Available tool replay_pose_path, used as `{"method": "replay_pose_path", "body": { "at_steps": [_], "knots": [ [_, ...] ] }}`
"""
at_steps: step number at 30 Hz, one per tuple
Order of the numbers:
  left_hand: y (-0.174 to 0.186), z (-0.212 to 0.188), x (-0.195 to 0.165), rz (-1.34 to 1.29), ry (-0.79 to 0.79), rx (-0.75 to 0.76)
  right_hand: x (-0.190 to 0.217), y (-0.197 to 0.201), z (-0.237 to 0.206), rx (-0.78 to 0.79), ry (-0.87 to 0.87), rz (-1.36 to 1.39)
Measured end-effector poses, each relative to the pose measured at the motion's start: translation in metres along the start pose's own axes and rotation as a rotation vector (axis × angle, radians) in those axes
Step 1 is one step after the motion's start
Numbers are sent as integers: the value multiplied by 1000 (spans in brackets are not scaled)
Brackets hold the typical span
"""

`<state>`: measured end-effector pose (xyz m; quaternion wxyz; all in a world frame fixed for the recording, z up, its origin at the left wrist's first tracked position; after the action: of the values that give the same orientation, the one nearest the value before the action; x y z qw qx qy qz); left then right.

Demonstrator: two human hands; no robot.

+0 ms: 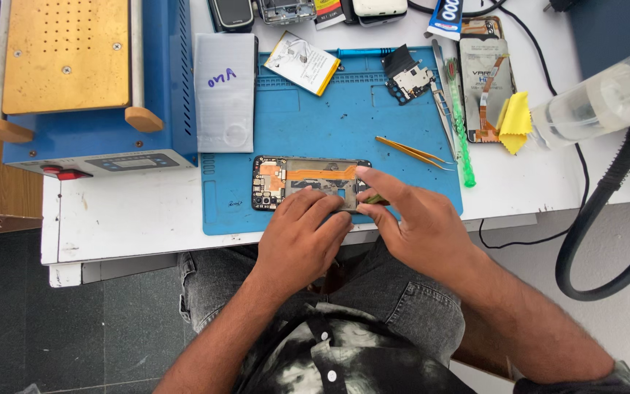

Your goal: The person repairs a disassembled smartphone at a workbench. They lift and reposition the phone frame, manipulate internal components and a flex cable by hand, then use a screwdriver and tweezers to work on small parts inside the phone, picking up and placing small components on the mat.

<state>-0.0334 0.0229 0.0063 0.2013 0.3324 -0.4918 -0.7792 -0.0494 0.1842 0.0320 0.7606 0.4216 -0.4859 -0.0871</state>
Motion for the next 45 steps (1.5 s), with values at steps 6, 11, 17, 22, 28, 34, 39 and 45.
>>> {"method": "replay_pose_path", "body": {
  "at_steps": [6, 11, 17, 22, 28, 34, 39, 45],
  "knots": [
    [1, -2, -1, 36, -14, 2, 3, -2, -3, 1, 41, -14],
    [2, 0, -1, 33, -19, 28, -15, 9, 1, -44, 6, 162],
    [2, 1, -2, 54, -21, 39, -59, 22, 71, -276, 115, 317],
    [-2, 0, -1, 70, -11, 43, -70, 5, 110, -235, 149, 4],
    [-5, 0, 1, 71, -6, 49, -73, 3, 111, -236, 150, -23],
    [-2, 1, 0, 77, -7, 36, -76, -1, 74, -322, 158, 350],
    [2, 0, -2, 68, -14, 22, -84, -2, 83, -403, 131, 247],
    [6, 2, -4, 61, -8, -2, -78, -5, 103, -341, 140, 71]
  ]
}}
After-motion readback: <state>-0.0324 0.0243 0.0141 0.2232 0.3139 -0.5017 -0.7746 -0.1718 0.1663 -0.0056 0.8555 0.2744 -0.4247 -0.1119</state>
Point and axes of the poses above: each hand's wrist, its own z-axis towards the middle knuckle, its own y-axis out of the back of the hand, x = y × z, the point moved 6 cm from there along z, towards the middle knuckle, and after that the axes turned 14 degrees about x, right-handed, at the moved point
